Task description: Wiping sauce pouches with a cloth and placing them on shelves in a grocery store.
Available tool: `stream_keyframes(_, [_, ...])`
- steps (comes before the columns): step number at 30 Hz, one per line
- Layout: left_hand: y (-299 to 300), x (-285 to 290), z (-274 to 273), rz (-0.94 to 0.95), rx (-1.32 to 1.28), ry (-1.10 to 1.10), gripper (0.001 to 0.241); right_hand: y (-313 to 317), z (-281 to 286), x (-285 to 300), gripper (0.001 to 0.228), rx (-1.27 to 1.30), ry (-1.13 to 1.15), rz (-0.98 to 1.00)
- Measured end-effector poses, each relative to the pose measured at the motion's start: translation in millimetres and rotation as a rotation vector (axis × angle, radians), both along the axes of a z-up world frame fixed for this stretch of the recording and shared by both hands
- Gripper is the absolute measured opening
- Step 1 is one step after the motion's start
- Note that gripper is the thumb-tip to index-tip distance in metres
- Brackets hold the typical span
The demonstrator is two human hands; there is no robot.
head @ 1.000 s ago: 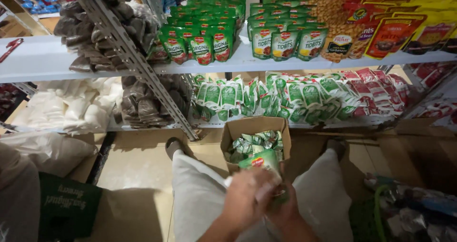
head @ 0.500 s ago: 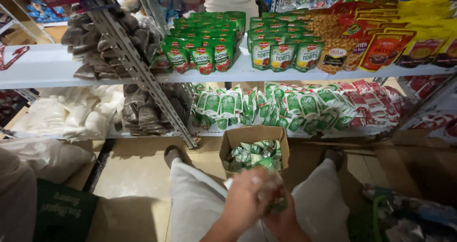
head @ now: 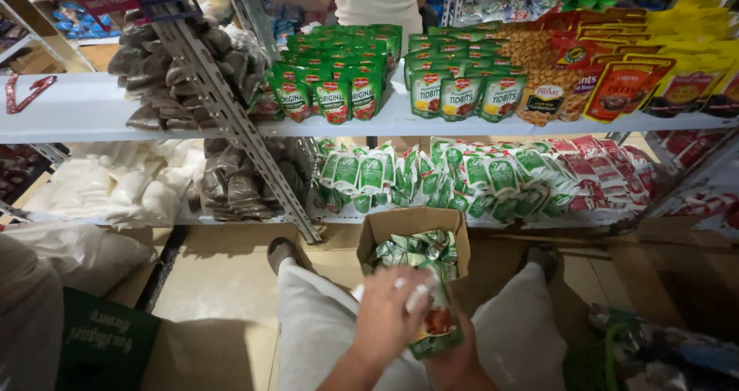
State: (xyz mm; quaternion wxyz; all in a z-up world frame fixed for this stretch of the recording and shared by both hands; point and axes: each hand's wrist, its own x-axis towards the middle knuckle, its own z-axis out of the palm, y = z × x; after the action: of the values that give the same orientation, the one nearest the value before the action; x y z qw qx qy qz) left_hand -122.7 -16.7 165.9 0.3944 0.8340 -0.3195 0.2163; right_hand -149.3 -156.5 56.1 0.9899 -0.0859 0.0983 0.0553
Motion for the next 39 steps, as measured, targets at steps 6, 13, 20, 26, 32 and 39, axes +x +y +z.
stream_keyframes(6, [2.1, -16.9, -1.9, -0.274, -0.005, 0.015, 0.033, -10.8, -7.6, 3.7, 0.052, 0.171, -0.643, 0.245])
stream_keyframes(13, [4.5, 10.4, 18.5, 0.096, -0.013, 0.063, 0.033, 7.9, 55.5, -4.8, 0.056, -0.101, 0.139, -0.016])
stream_keyframes(20, [6.2, -18.4, -16.5, -0.096, -0.049, 0.009, 0.036, -11.5, 21.5, -1.5, 0.058, -0.055, -0.033, 0.001])
stream_keyframes(26, [12.5, 2.7, 12.0, -0.138, -0.049, -0.142, 0.033, -11.9, 35.5, -6.9, 0.066, 0.109, -0.213, 0.189])
stream_keyframes(32, [7.4, -15.7, 13.0, 0.007, -0.113, -0.063, 0.032, -13.9, 61.1, -9.7, 0.056, 0.026, 0.083, -0.014])
stream_keyframes(39, [9.6, -7.3, 5.2, -0.239, -0.053, -0.131, 0.035, -10.7, 72.1, -10.0, 0.067, 0.120, -0.312, 0.178])
